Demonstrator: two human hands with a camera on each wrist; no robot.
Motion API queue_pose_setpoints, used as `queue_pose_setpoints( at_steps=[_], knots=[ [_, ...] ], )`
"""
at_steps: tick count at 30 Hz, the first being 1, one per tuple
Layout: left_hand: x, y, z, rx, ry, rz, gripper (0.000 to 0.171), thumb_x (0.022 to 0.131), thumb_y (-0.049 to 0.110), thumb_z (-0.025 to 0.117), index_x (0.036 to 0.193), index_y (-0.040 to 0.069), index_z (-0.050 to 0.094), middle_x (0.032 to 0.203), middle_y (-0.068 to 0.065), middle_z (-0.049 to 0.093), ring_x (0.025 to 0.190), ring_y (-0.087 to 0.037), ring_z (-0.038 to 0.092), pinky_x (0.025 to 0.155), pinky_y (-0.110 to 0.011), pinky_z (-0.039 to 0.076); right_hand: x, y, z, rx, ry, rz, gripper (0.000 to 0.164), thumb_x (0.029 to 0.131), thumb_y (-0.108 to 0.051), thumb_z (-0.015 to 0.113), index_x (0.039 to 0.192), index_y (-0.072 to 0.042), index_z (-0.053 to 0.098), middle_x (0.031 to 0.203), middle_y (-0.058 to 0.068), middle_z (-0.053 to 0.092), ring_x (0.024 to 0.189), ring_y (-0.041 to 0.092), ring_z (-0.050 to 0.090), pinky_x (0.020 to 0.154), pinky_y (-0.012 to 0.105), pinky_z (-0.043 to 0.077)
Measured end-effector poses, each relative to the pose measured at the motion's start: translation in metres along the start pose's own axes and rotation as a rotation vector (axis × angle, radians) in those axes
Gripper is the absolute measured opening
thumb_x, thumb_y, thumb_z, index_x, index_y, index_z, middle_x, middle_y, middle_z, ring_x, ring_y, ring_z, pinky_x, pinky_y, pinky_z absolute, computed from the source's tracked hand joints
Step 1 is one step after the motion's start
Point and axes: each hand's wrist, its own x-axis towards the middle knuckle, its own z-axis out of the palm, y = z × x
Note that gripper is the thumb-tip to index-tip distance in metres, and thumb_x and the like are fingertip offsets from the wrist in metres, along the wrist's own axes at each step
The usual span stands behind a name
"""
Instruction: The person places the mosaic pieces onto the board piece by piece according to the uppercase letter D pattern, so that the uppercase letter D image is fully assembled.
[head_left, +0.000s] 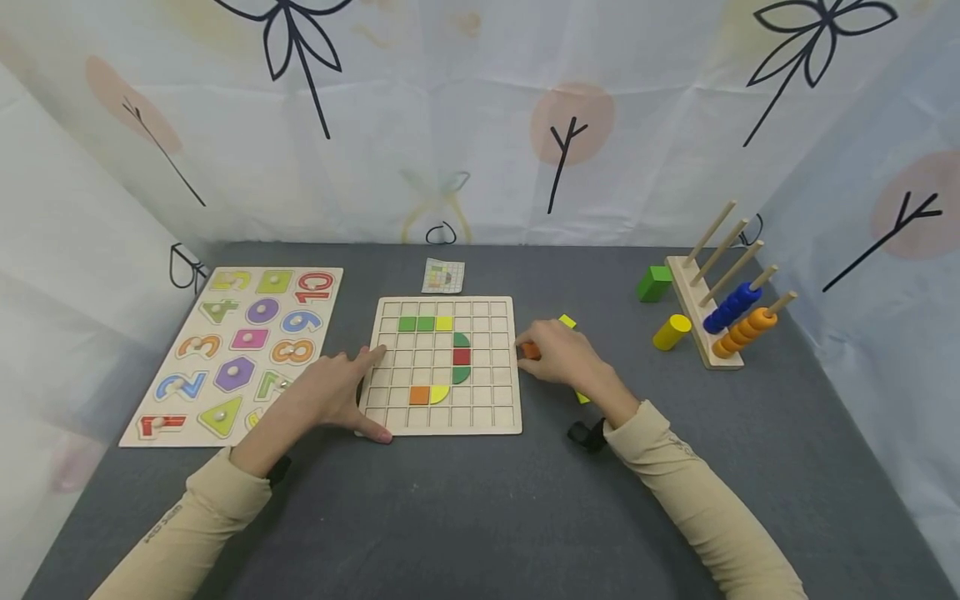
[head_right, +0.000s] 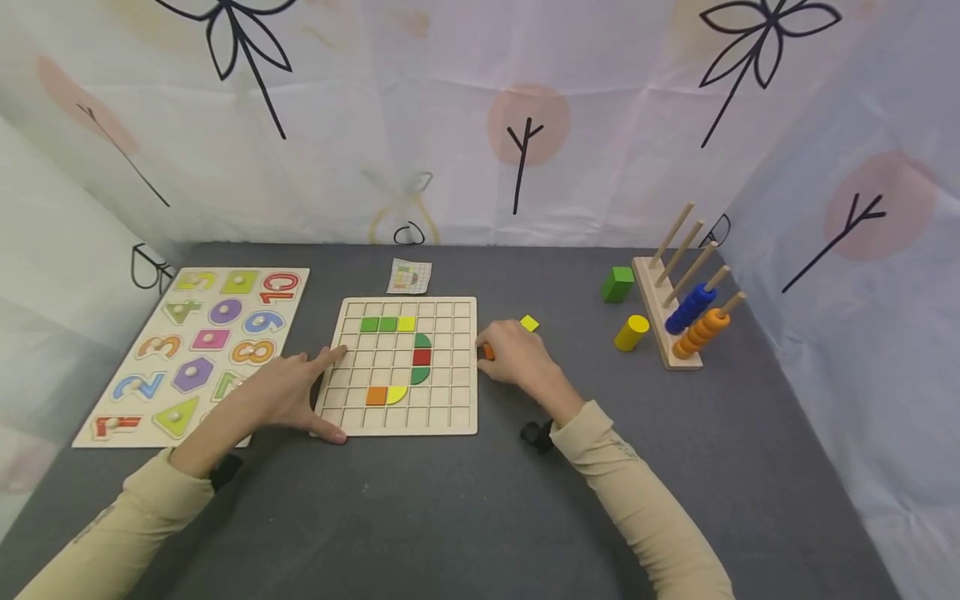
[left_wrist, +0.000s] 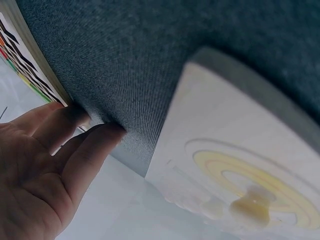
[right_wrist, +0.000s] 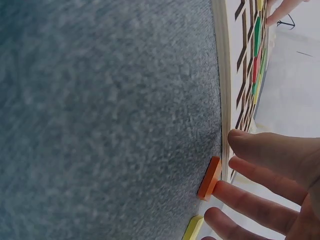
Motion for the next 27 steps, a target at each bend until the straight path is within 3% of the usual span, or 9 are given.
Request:
queue_pose_setpoints(
  at_steps=[4,10,18,27],
  knots=[
    [-0.0006,0.0004,-0.0004,0.002,0.006,0.002,0.135,0.053,0.082,0.083,0.156,0.006,0.04,0.146,-0.032,0.055,0.109,-0.048,0.067,0.086,-0.053,0.055,-0.0028,0.0027,-0.0006,-0.002,0.002,0.014,0.034,0.091,-0.013,0.076,0.124,-0.006,0.074,0.115,0.013,0.071,0.083,0.019,0.059,0.062,0.03,0.043],
    [-0.0008,0.0004,0.0001,0.002,0.006,0.002,0.134,0.053,0.081,0.083,0.155,0.006,0.04,0.146,-0.032,0.054,0.109,-0.048,0.067,0.087,-0.053,0.055,-0.0036,0.0073,0.0007,-0.007,0.014,0.007,0.033,0.09,-0.011,0.076,0.123,-0.006,0.075,0.114,0.015,0.071,0.079,0.019,0.059,0.059,0.028,0.043],
    [-0.001,0.0001,-0.0001,-0.006,-0.005,-0.006,0.134,0.054,0.082,0.083,0.156,0.007,0.039,0.148,-0.031,0.053,0.115,-0.05,0.065,0.091,-0.055,0.054,-0.0034,0.0102,0.0024,-0.039,0.037,0.005,0.031,0.089,-0.009,0.077,0.12,-0.006,0.076,0.113,0.015,0.073,0.093,0.025,0.067,0.07,0.04,0.054],
    [-0.0019,0.0008,-0.0014,-0.01,-0.009,-0.008,0.134,0.055,0.08,0.084,0.157,0.007,0.039,0.148,-0.031,0.053,0.115,-0.05,0.064,0.091,-0.056,0.053,-0.0043,0.01,0.0043,-0.025,0.054,0.039,0.029,0.09,-0.009,0.077,0.118,-0.004,0.076,0.116,0.015,0.073,0.103,0.03,0.068,0.08,0.045,0.057]
  ],
)
